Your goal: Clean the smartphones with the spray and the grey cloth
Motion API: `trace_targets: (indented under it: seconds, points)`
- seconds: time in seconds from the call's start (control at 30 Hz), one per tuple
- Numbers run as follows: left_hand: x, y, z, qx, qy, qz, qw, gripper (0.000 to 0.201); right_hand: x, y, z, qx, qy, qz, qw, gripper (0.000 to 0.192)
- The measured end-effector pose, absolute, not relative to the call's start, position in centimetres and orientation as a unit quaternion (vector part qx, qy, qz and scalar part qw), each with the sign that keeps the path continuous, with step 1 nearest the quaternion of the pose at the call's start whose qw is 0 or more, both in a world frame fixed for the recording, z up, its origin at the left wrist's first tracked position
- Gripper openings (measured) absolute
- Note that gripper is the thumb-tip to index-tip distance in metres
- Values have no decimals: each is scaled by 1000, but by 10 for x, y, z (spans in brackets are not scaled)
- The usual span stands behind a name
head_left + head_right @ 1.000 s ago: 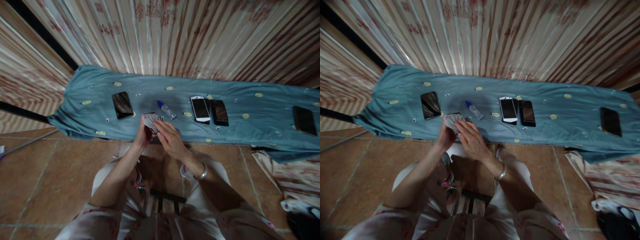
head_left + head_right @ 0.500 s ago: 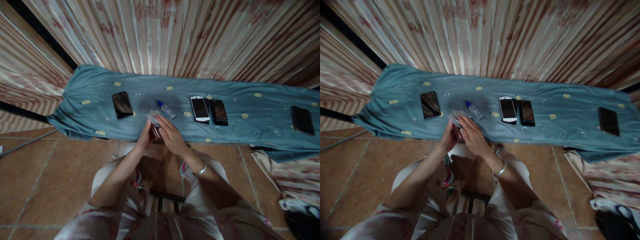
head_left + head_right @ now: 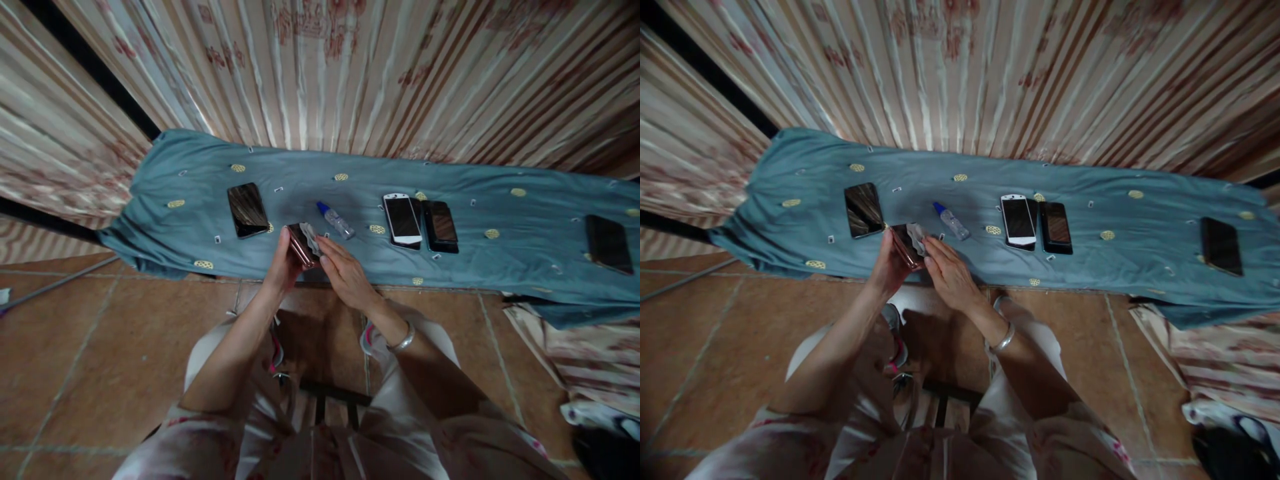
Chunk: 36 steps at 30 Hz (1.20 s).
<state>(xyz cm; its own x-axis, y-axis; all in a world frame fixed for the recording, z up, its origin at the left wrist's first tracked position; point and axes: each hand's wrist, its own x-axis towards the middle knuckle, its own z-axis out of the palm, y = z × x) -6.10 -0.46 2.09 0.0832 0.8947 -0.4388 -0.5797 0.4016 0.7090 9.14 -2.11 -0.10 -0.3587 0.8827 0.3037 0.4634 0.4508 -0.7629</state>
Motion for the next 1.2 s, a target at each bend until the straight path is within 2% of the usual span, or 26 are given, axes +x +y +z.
trace_targets:
  seconds: [0.4, 0.6, 0.97, 1.2]
  points:
    - [-62, 2, 14, 180, 447, 527, 700, 52, 87, -30, 5, -408, -784, 265, 385, 40]
    - [-59, 0, 12, 190, 442, 514, 711, 54, 84, -30, 3, -446, -762, 239, 404, 37]
    - [-67, -4, 20, 189, 412, 542, 708, 26, 96, -21, 6, -460, -712, 279, 452, 32]
    - [-64, -7, 18, 198, 406, 539, 710, 28, 100, -15, -3, -495, -645, 327, 482, 37]
